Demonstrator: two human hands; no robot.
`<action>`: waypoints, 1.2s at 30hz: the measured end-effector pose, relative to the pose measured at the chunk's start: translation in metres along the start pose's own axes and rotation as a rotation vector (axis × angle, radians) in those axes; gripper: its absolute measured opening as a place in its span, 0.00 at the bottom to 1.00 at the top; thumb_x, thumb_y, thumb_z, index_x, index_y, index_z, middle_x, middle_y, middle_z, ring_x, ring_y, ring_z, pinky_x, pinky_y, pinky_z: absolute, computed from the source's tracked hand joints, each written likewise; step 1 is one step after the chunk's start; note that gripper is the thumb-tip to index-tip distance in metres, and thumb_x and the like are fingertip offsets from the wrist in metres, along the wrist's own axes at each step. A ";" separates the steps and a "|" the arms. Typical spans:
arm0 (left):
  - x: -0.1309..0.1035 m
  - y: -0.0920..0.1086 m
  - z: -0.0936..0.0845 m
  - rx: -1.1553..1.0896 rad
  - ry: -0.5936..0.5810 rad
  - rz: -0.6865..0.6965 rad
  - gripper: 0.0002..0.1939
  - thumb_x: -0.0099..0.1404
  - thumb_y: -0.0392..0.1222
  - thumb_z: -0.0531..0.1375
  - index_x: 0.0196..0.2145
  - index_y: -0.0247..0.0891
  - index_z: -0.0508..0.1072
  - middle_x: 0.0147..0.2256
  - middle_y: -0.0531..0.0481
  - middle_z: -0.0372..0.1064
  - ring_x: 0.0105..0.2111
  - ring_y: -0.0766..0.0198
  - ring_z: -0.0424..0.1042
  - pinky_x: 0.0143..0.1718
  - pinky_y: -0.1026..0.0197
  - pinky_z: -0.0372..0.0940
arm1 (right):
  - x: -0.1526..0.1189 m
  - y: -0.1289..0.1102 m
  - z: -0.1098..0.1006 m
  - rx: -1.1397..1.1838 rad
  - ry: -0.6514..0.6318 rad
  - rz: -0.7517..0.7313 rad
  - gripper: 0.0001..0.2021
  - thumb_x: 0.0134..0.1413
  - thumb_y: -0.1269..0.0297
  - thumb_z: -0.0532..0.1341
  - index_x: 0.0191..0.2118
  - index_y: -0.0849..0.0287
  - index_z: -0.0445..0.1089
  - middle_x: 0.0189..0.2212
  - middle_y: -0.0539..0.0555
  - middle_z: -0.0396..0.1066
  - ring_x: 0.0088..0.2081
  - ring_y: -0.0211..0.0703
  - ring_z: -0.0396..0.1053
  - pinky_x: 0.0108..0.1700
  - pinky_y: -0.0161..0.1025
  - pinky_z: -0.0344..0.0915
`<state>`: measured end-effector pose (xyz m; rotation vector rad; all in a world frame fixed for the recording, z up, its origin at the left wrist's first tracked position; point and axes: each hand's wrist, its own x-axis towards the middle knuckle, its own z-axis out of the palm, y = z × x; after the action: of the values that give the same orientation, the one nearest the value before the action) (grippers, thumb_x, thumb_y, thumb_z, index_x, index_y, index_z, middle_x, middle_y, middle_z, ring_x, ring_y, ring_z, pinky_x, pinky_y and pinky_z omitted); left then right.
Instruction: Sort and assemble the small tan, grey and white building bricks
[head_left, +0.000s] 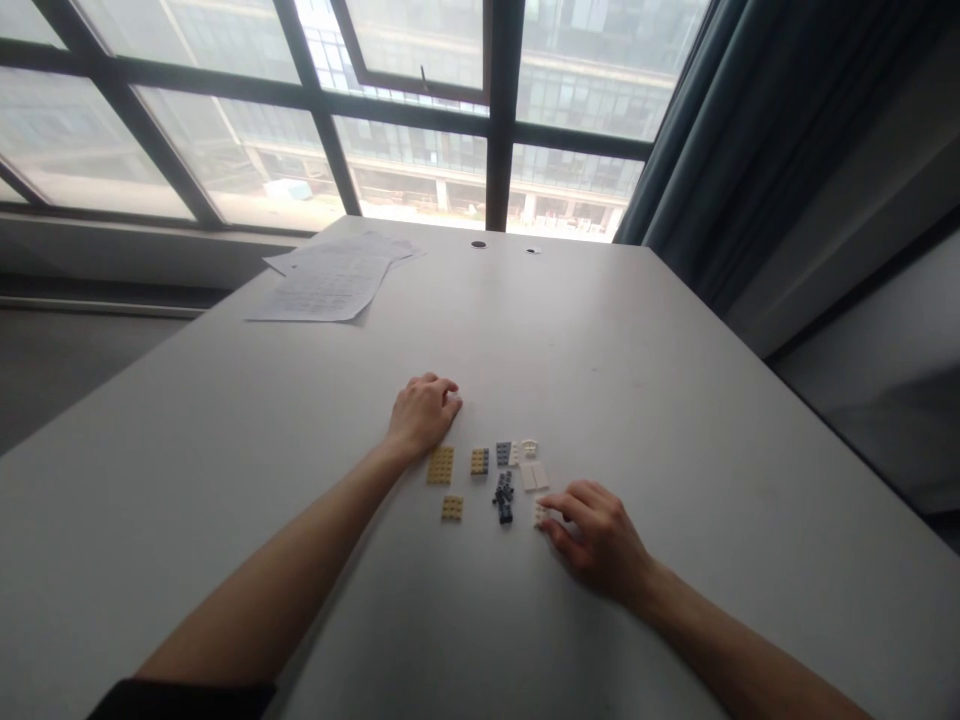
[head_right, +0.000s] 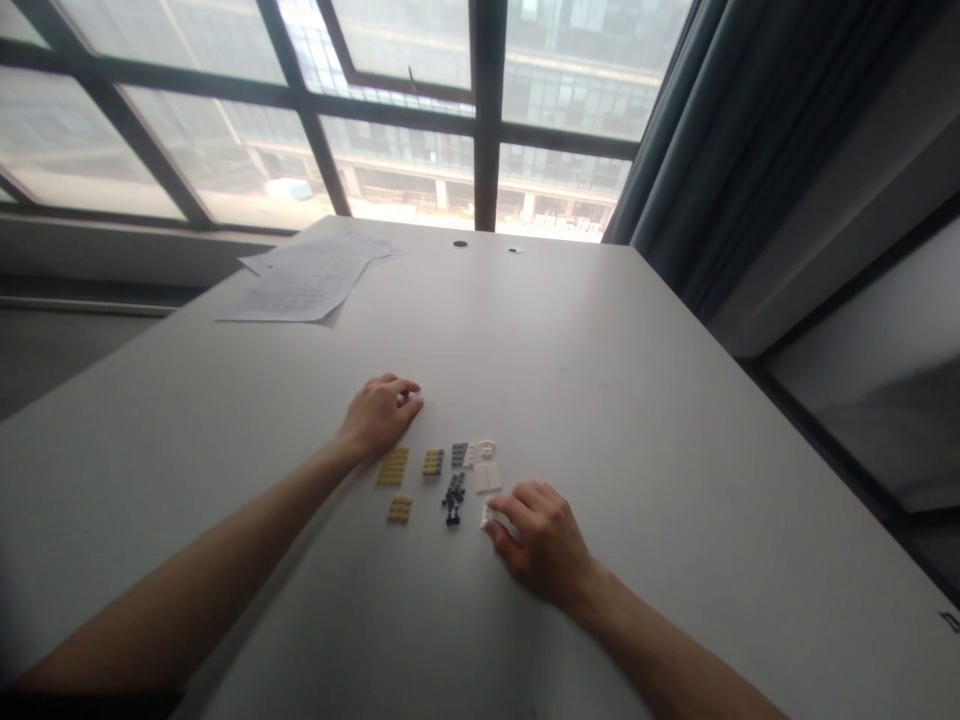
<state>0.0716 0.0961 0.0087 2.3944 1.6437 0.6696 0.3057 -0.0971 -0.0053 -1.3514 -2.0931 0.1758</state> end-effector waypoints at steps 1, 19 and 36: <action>0.000 0.002 0.001 0.001 0.003 0.001 0.12 0.60 0.44 0.56 0.36 0.39 0.77 0.36 0.44 0.71 0.40 0.51 0.68 0.45 0.51 0.62 | 0.000 0.000 0.000 0.007 0.004 0.004 0.07 0.57 0.65 0.58 0.39 0.57 0.72 0.29 0.54 0.69 0.33 0.43 0.65 0.37 0.38 0.62; -0.086 0.091 -0.013 -0.128 -0.119 0.363 0.03 0.60 0.41 0.63 0.31 0.41 0.75 0.31 0.50 0.70 0.37 0.58 0.66 0.41 0.54 0.60 | 0.003 -0.003 -0.005 -0.062 -0.088 -0.020 0.09 0.58 0.62 0.58 0.42 0.57 0.71 0.30 0.53 0.69 0.33 0.43 0.65 0.38 0.39 0.60; -0.095 0.110 0.006 0.109 -0.058 0.530 0.08 0.65 0.37 0.56 0.28 0.39 0.71 0.32 0.47 0.69 0.36 0.56 0.63 0.39 0.53 0.55 | 0.001 -0.001 -0.002 -0.039 -0.116 -0.122 0.09 0.57 0.65 0.54 0.28 0.58 0.67 0.24 0.52 0.66 0.29 0.42 0.60 0.35 0.40 0.56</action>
<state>0.1386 -0.0327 0.0190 2.9240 1.0411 0.5817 0.3057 -0.0977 -0.0027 -1.2583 -2.2787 0.1663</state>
